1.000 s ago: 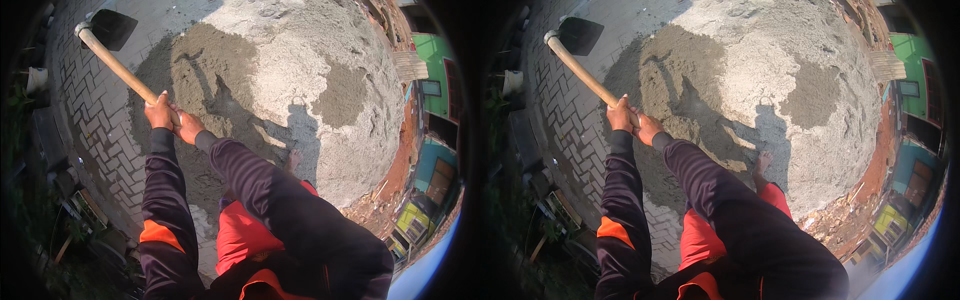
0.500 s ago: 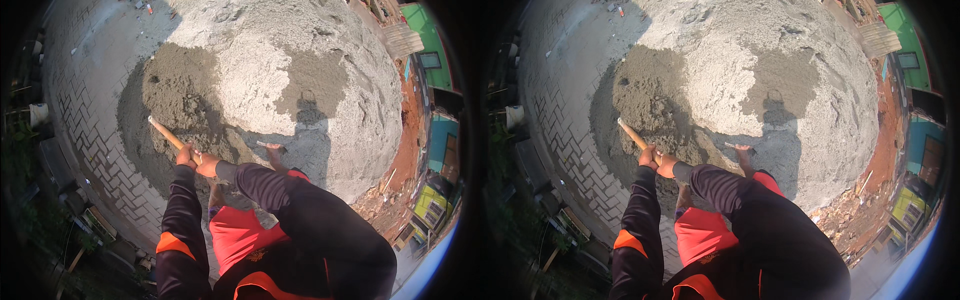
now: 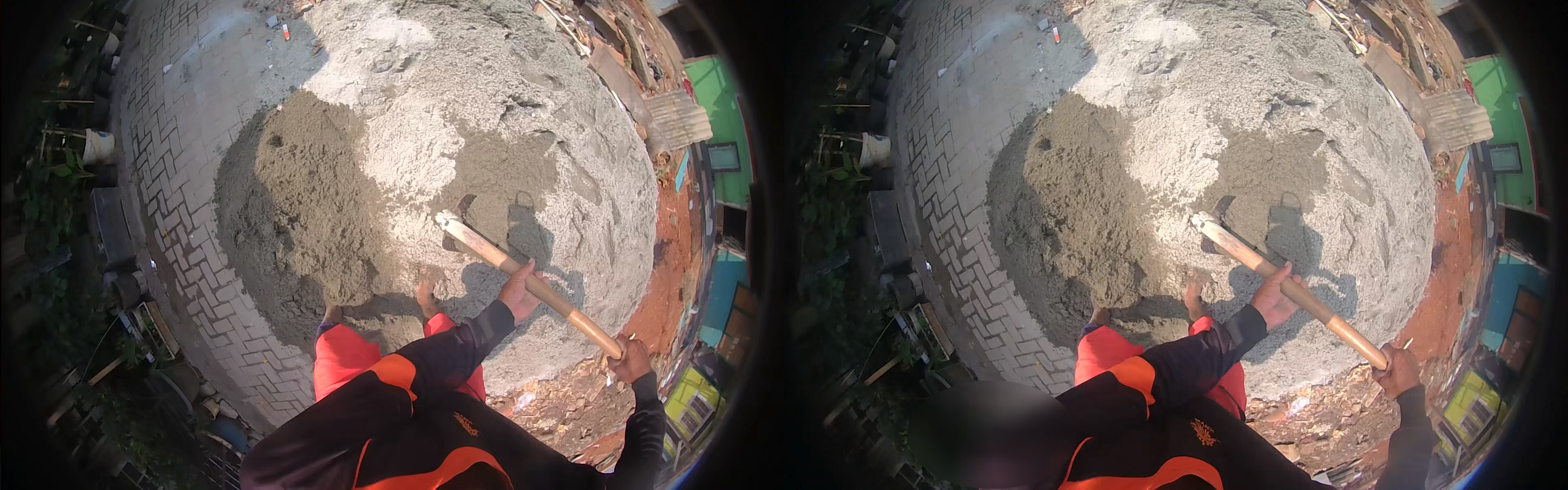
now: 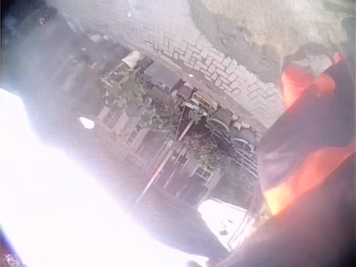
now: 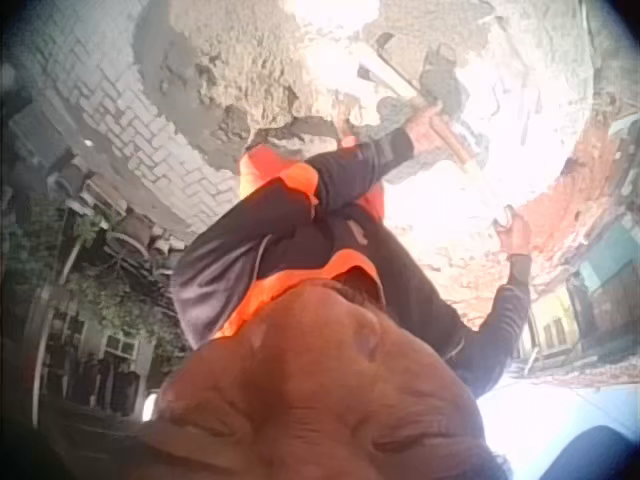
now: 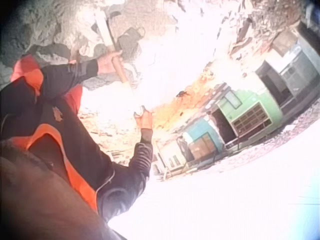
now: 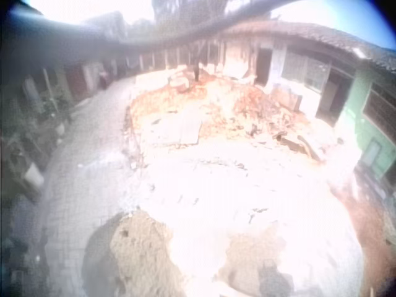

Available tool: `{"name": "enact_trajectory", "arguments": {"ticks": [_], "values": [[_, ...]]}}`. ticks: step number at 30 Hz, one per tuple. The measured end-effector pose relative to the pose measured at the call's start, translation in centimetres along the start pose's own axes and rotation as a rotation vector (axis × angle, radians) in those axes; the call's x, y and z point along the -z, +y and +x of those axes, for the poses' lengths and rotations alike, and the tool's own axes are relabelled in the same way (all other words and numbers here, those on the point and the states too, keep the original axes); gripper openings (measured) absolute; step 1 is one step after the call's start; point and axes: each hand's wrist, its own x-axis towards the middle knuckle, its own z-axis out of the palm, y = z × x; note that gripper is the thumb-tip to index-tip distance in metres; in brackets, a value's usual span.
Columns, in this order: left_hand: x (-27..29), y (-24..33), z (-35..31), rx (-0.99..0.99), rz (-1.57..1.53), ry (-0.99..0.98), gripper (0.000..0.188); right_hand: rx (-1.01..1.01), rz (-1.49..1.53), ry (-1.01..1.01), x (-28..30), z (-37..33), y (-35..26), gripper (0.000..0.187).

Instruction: The person mixes a pile of sand and cement on a paved outdoor area using a hoe, repeatedly turning the dry mixture over.

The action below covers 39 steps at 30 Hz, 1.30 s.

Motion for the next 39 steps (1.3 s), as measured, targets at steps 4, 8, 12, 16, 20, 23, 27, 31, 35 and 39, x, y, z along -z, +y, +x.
{"name": "enact_trajectory", "arguments": {"ticks": [4, 8, 12, 16, 20, 23, 27, 31, 35, 39], "values": [[1.2, -1.1, -3.3, -0.007, 0.152, -0.037, 0.019, -0.140, -0.012, 0.196, -10.5, -3.2, 4.7, 0.020], [3.5, 11.9, -12.8, -0.417, 0.538, 0.156, 0.014, -0.026, 0.372, 0.001, -26.5, 6.1, -7.7, 0.024], [-2.4, 29.1, -28.8, -1.045, 0.605, 0.230, 0.022, 0.353, 0.814, -0.252, -32.1, 16.1, -34.3, 0.023], [-8.9, 43.3, -47.2, -1.649, 0.887, 0.240, 0.031, 0.707, 0.694, -0.170, -25.2, 18.4, -62.4, 0.039], [-5.9, 56.4, -52.5, -1.871, 0.945, 0.641, 0.034, 0.903, 0.641, -0.088, -25.3, 24.8, -83.7, 0.040], [3.0, 64.7, -48.2, -1.737, 0.942, 0.704, 0.039, 0.947, 0.626, -0.093, -31.6, 32.6, -89.8, 0.043], [18.3, 66.2, -42.1, -1.354, 1.049, 1.281, 0.054, 0.693, 0.499, -0.297, -43.8, 33.3, -85.7, 0.031], [30.7, 54.9, -35.6, -0.654, 0.949, 1.202, 0.069, 0.499, 0.305, -0.508, -52.5, 27.2, -71.7, 0.043], [26.3, 50.1, -31.2, -0.775, 0.782, 1.081, 0.050, 0.424, 0.265, -0.629, -46.3, 30.0, -67.4, 0.048], [21.0, 49.7, -30.4, -0.803, 0.389, 0.792, 0.039, 0.530, 0.189, -0.502, -39.1, 28.0, -62.6, 0.053]]}}
